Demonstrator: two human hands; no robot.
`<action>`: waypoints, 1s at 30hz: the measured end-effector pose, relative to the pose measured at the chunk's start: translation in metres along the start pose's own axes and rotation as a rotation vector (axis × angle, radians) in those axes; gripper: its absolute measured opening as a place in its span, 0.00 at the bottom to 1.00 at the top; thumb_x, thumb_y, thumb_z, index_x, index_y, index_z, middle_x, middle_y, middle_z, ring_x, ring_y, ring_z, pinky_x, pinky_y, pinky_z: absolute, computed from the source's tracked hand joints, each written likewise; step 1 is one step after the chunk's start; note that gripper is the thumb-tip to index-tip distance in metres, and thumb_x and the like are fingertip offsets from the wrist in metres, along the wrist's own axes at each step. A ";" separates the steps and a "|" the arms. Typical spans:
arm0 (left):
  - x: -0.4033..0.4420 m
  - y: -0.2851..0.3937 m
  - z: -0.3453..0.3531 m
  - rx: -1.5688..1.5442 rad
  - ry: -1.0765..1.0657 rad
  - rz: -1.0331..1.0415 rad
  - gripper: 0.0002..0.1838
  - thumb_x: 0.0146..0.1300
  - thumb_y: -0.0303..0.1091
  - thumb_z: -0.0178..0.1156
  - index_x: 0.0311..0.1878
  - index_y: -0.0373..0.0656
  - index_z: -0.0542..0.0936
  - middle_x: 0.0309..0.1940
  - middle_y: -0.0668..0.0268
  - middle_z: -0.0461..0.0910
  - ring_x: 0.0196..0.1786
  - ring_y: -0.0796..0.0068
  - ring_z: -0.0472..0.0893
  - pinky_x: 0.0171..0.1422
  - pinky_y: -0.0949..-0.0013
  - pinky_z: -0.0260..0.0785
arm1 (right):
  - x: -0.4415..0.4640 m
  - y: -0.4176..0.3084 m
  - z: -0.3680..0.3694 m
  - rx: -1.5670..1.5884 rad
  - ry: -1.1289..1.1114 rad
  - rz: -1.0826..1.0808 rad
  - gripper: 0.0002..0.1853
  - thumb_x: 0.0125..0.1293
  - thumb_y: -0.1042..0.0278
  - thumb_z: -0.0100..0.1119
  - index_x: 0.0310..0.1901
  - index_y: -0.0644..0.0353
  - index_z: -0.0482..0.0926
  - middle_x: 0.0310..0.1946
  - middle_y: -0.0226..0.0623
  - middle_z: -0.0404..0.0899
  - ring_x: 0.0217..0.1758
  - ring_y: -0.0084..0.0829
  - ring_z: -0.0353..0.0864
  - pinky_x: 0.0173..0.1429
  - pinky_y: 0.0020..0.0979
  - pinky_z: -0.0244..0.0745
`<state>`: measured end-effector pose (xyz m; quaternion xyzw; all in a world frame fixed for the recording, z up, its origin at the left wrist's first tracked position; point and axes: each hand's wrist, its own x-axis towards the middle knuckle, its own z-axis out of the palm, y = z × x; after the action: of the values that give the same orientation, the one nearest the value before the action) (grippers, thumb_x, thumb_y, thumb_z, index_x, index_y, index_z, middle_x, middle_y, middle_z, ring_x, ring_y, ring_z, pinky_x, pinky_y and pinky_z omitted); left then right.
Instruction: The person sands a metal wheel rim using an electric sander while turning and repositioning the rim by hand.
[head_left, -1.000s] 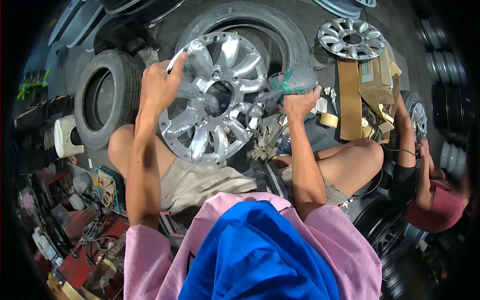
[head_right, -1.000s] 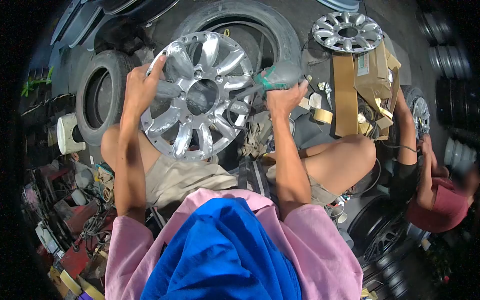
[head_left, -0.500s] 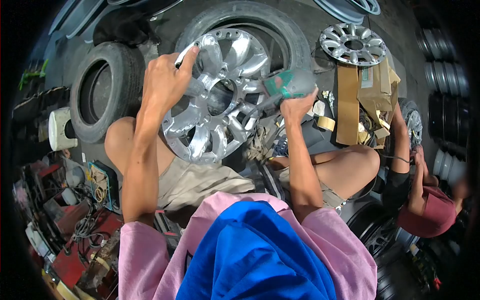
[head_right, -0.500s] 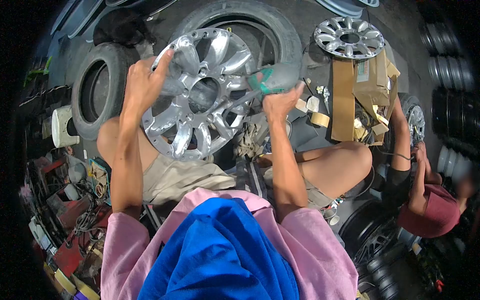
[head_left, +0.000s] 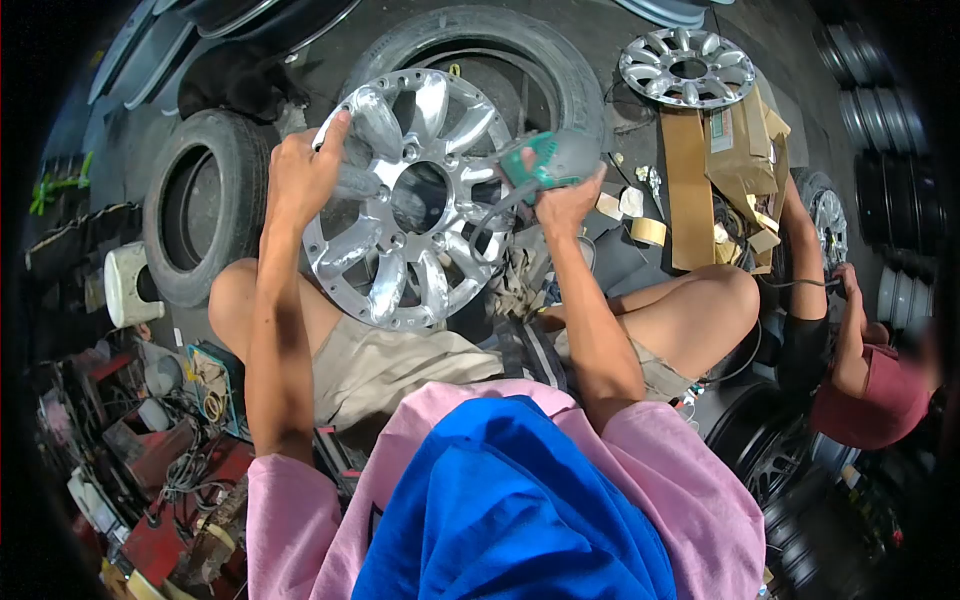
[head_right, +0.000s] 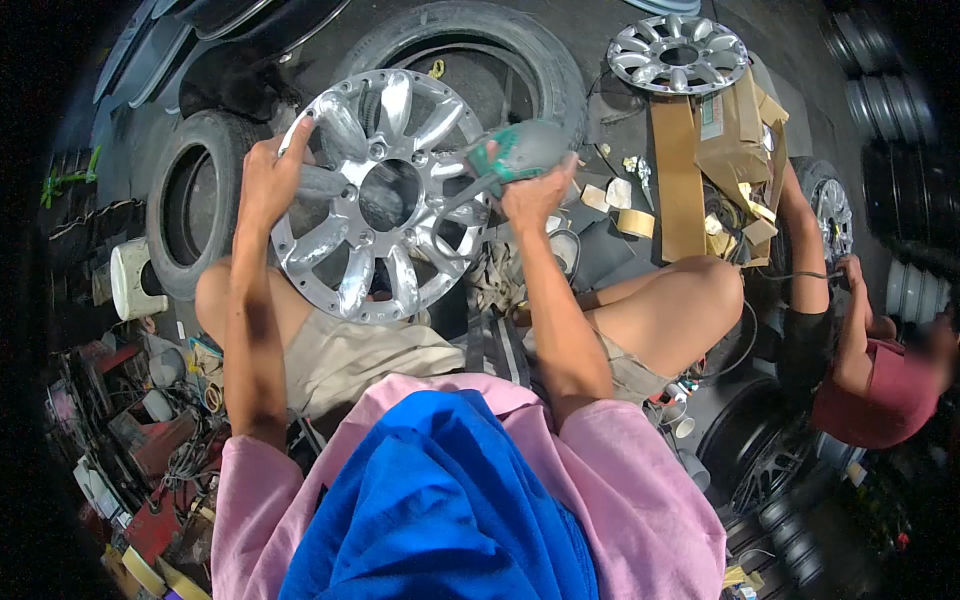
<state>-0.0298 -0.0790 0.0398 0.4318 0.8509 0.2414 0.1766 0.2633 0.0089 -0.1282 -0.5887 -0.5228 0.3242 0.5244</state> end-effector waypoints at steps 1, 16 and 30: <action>0.000 0.001 -0.001 0.011 0.017 0.007 0.38 0.75 0.65 0.60 0.34 0.30 0.89 0.26 0.49 0.85 0.35 0.58 0.86 0.48 0.58 0.76 | -0.001 -0.003 0.001 0.001 0.001 -0.001 0.33 0.46 0.43 0.87 0.46 0.62 0.88 0.51 0.50 0.78 0.55 0.52 0.78 0.61 0.50 0.74; 0.009 -0.013 0.001 -0.003 -0.040 -0.041 0.37 0.74 0.66 0.58 0.35 0.34 0.91 0.33 0.42 0.88 0.44 0.41 0.88 0.56 0.51 0.77 | -0.008 -0.011 0.004 -0.102 -0.030 -0.168 0.35 0.50 0.42 0.86 0.46 0.67 0.88 0.51 0.50 0.75 0.58 0.54 0.76 0.63 0.52 0.72; 0.010 -0.014 0.001 0.008 -0.044 -0.071 0.38 0.74 0.65 0.59 0.33 0.32 0.90 0.32 0.46 0.88 0.42 0.51 0.88 0.56 0.56 0.77 | 0.001 -0.001 0.014 -0.259 -0.101 -0.189 0.34 0.49 0.40 0.85 0.47 0.64 0.90 0.52 0.49 0.76 0.57 0.54 0.77 0.62 0.51 0.73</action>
<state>-0.0443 -0.0781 0.0299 0.4071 0.8626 0.2220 0.2022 0.2502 0.0131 -0.1300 -0.5825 -0.6391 0.2323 0.4453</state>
